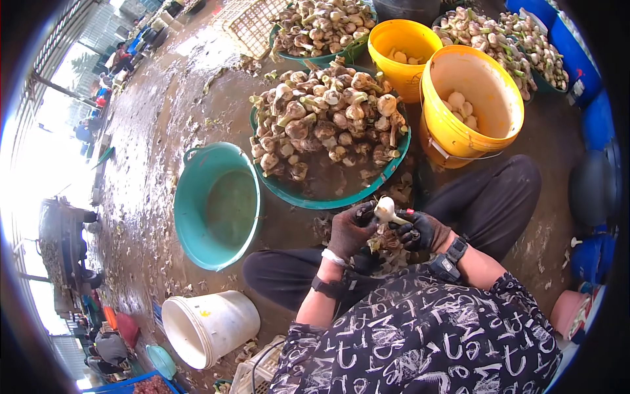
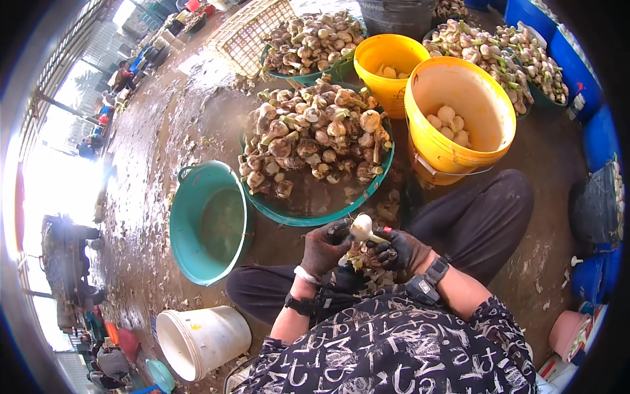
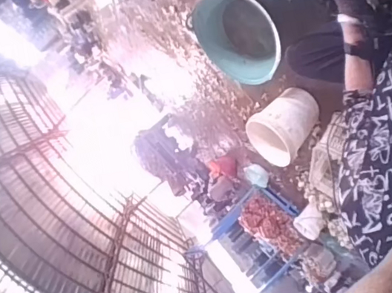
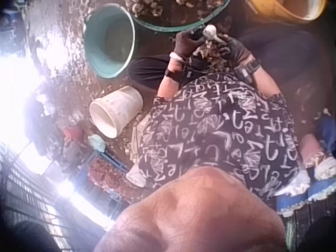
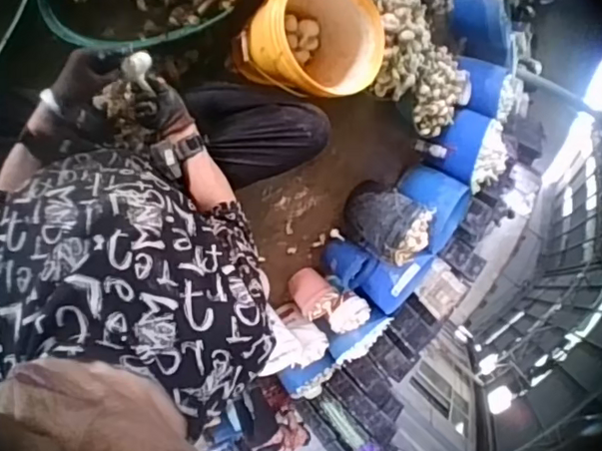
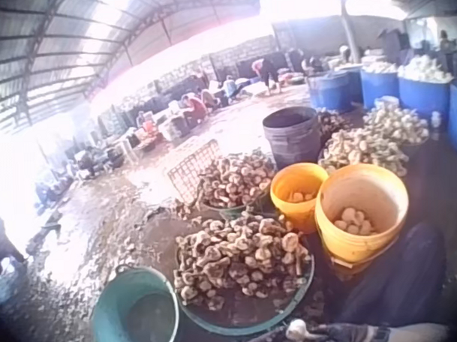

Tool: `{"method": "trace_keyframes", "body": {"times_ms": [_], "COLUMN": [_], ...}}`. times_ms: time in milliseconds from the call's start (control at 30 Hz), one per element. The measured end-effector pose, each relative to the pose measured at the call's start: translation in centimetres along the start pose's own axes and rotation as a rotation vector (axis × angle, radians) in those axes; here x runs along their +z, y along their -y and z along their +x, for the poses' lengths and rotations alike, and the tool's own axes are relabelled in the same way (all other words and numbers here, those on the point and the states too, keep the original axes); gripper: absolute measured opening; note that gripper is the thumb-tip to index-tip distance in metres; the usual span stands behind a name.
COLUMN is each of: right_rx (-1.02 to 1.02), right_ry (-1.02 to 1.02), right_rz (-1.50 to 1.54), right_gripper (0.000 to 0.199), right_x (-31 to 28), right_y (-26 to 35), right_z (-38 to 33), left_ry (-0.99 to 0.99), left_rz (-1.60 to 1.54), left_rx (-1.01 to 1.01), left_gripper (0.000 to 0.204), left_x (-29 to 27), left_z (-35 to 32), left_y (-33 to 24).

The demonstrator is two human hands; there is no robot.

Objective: The person peels garlic bulbs by hand, using shears to trim the roots and stems before placing the cleaned garlic into a yellow bucket.

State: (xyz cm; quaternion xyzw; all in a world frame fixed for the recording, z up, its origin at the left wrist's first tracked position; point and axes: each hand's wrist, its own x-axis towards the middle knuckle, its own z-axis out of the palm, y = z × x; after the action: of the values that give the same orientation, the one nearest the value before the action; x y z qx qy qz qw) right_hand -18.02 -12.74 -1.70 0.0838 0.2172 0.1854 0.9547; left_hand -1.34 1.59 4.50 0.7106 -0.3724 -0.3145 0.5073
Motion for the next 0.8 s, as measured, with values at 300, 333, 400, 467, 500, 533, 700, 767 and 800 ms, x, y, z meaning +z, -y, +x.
{"method": "trace_keyframes", "body": {"times_ms": [300,333,400,467,500,533,700,767,800], "right_rx": [-0.02,-0.009,-0.035,-0.081,-0.085,-0.136,-0.374,-0.42,-0.421], "right_ry": [0.075,0.075,0.062,0.041,0.042,0.027,-0.264,-0.317,-0.318], "right_rz": [-0.002,-0.002,0.018,0.051,0.053,-0.012,-0.348,-0.67,-0.668], "right_gripper": [0.038,0.039,0.039,0.039,0.039,0.039,0.035,0.032,0.032], "right_x": [1.7,2.0,2.1,2.0,1.7,1.0,3.9,3.9,4.1], "right_y": [-1.1,-1.1,-1.0,-0.8,-0.7,-0.5,-1.7,-1.4,-1.5], "right_z": [-0.2,-0.4,-0.6,-0.6,-0.7,-0.6,-0.9,-1.4,-1.5], "left_ry": [-0.349,-0.316,-0.294,-0.307,-0.318,-0.317,-0.191,-0.119,-0.117], "left_rz": [0.153,0.379,0.484,0.158,-0.169,-0.269,0.148,0.132,0.132], "left_rx": [-0.095,-0.181,-0.319,-0.308,-0.293,-0.113,0.146,0.003,0.003], "left_gripper": [0.02,0.02,0.021,0.024,0.027,0.03,0.037,0.036,0.036], "left_x": [0.2,-0.7,-1.5,-1.2,-0.9,0.0,1.6,1.6,1.5], "left_z": [1.2,1.1,0.9,0.5,0.3,0.1,-0.3,-0.3,-0.3], "left_y": [4.1,4.6,4.9,4.0,2.8,1.5,-1.2,-1.6,-1.9]}}
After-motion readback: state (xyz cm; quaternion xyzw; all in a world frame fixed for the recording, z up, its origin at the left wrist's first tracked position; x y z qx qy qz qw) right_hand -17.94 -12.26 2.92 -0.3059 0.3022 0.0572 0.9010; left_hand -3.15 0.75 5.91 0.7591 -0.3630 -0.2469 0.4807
